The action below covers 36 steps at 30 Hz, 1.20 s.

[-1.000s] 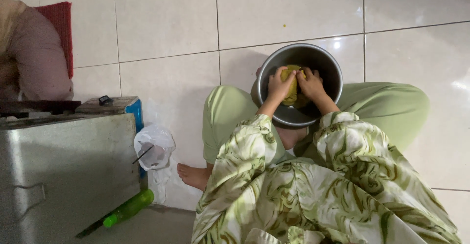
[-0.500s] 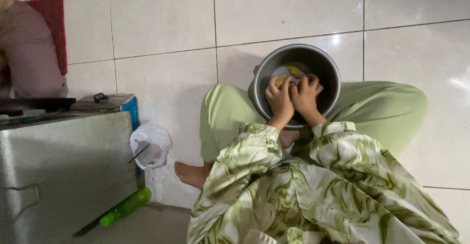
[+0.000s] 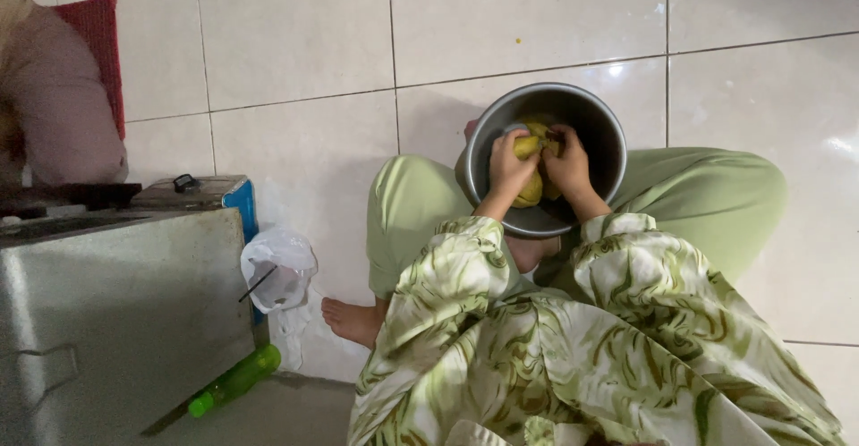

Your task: Kneading a yellow dough in a metal bowl while sitting on the floor.

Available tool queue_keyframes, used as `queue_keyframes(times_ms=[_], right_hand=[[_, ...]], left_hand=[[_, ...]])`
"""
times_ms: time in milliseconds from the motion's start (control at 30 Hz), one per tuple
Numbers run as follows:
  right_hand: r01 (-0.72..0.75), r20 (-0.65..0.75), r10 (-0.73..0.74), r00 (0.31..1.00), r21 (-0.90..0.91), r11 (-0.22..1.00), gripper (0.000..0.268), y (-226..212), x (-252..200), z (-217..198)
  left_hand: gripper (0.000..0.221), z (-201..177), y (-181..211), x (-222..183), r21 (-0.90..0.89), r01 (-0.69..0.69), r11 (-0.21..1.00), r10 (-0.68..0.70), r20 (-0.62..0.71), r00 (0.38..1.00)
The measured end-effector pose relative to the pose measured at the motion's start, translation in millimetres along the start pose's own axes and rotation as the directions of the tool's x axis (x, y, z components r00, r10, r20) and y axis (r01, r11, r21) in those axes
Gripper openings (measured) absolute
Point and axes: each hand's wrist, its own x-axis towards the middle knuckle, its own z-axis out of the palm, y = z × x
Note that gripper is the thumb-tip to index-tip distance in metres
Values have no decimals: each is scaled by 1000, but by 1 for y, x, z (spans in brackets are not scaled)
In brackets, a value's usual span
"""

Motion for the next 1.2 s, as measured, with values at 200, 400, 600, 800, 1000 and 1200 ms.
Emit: queue_keyframes(times_ms=[200, 400, 600, 800, 1000, 1200], right_hand=[[59, -99, -26, 995, 341, 938, 49, -29, -18, -13], [-75, 72, 89, 993, -178, 981, 65, 1, -13, -9], [-68, 92, 80, 993, -126, 990, 57, -17, 5, -6], [615, 188, -620, 762, -513, 599, 45, -154, -56, -35], [527, 146, -744, 653, -792, 308, 20, -151, -74, -5], [498, 22, -818, 575, -803, 328, 20, -139, -56, 5]], left_hand=[[53, -38, 48, -49, -352, -74, 933, 50, -77, 996], [77, -29, 22, -34, -226, 270, 936, -221, 218, 951], [70, -66, 57, -59, -513, 212, 832, -80, 267, 960], [81, -81, 84, -75, -790, 290, 540, -82, 294, 952], [68, -49, 22, -42, -856, 339, 390, 18, 375, 927], [57, -8, -24, -21, -892, 398, 215, 123, 429, 895]])
